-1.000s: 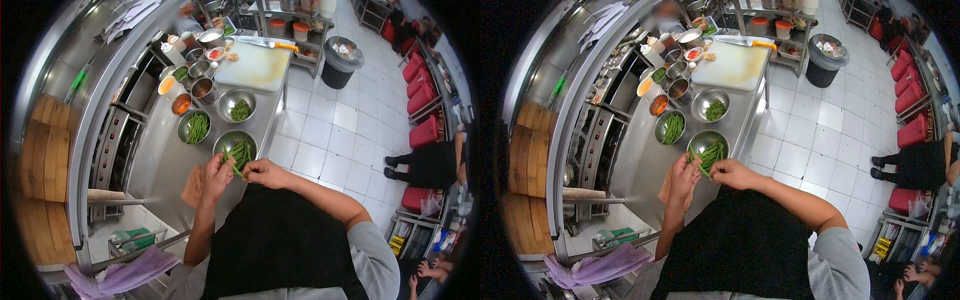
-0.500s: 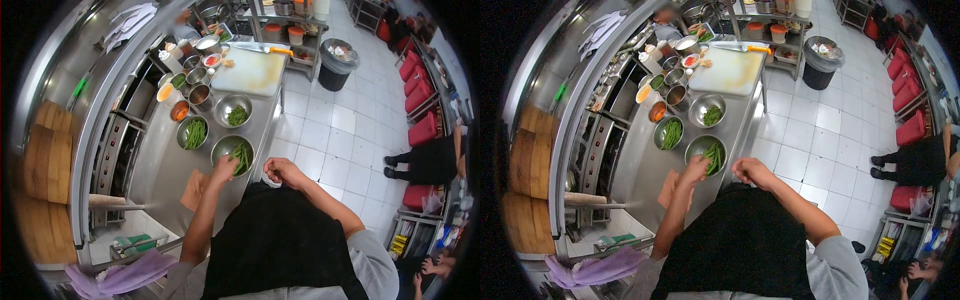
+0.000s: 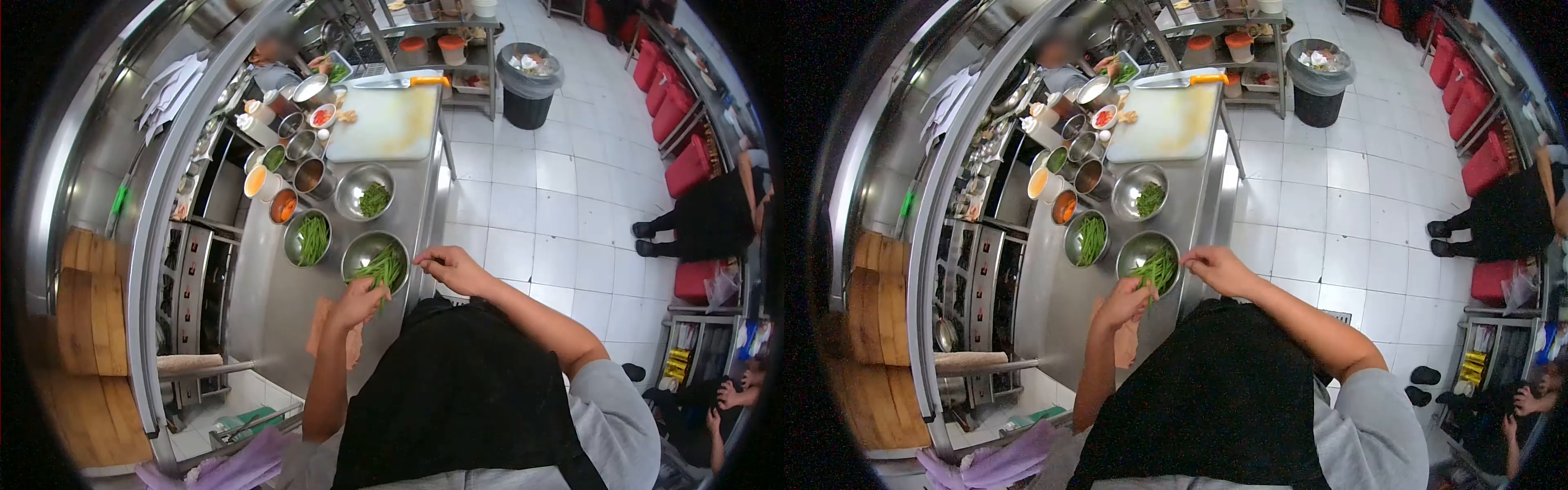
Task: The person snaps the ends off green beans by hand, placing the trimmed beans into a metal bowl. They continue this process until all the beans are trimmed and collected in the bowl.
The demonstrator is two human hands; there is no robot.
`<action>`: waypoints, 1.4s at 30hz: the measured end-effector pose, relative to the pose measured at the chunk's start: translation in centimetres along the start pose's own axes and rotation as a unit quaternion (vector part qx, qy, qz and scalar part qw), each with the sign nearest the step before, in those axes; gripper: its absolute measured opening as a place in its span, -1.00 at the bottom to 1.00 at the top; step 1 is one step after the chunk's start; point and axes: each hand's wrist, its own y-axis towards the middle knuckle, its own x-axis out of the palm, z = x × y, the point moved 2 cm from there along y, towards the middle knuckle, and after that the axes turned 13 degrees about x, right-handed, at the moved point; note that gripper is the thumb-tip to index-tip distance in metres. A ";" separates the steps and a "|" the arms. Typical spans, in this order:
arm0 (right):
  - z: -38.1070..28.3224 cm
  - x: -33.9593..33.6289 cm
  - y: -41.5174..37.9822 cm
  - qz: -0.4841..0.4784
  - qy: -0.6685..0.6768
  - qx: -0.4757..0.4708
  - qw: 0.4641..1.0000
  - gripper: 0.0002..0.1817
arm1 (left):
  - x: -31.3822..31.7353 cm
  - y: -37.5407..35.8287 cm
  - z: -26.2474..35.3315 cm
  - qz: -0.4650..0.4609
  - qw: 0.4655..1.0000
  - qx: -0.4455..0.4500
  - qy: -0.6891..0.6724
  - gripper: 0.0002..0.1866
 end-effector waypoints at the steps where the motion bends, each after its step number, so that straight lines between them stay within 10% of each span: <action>1: -0.8 0.2 0.3 -0.004 -0.001 -0.001 1.000 -0.75 | 0.0 -0.8 0.4 -0.027 1.000 0.013 -0.001 -0.86; 9: -4.5 1.5 0.4 -0.070 -0.220 -0.219 0.948 -0.77 | 0.8 -2.9 1.7 -0.069 0.979 0.154 0.116 -0.82; 19: -4.6 1.1 -1.6 -0.051 -0.386 -0.223 0.894 -0.80 | 2.6 -2.6 2.7 -0.109 0.955 0.177 0.212 -0.73; 22: -1.2 0.6 0.5 0.031 -0.248 -0.250 0.935 -0.81 | 3.2 -2.2 3.2 -0.078 0.947 0.218 0.221 -0.76; 24: 0.9 -0.4 2.4 0.094 0.026 -0.049 0.994 -0.81 | 3.2 -1.8 3.4 -0.041 0.947 0.240 0.209 -0.76; 27: 0.5 -1.0 1.9 -0.025 0.265 0.028 0.963 -0.78 | 2.7 -1.3 3.5 0.058 0.941 0.298 0.151 -0.74; 29: 0.1 -0.3 0.8 -0.060 0.275 0.035 0.959 -0.75 | 2.1 -1.1 4.3 0.092 0.972 0.148 -0.155 -0.79; 42: -2.3 2.4 -1.9 -0.089 0.017 -0.043 0.995 -0.74 | 3.6 -0.7 5.9 0.117 0.944 0.254 -0.178 -0.85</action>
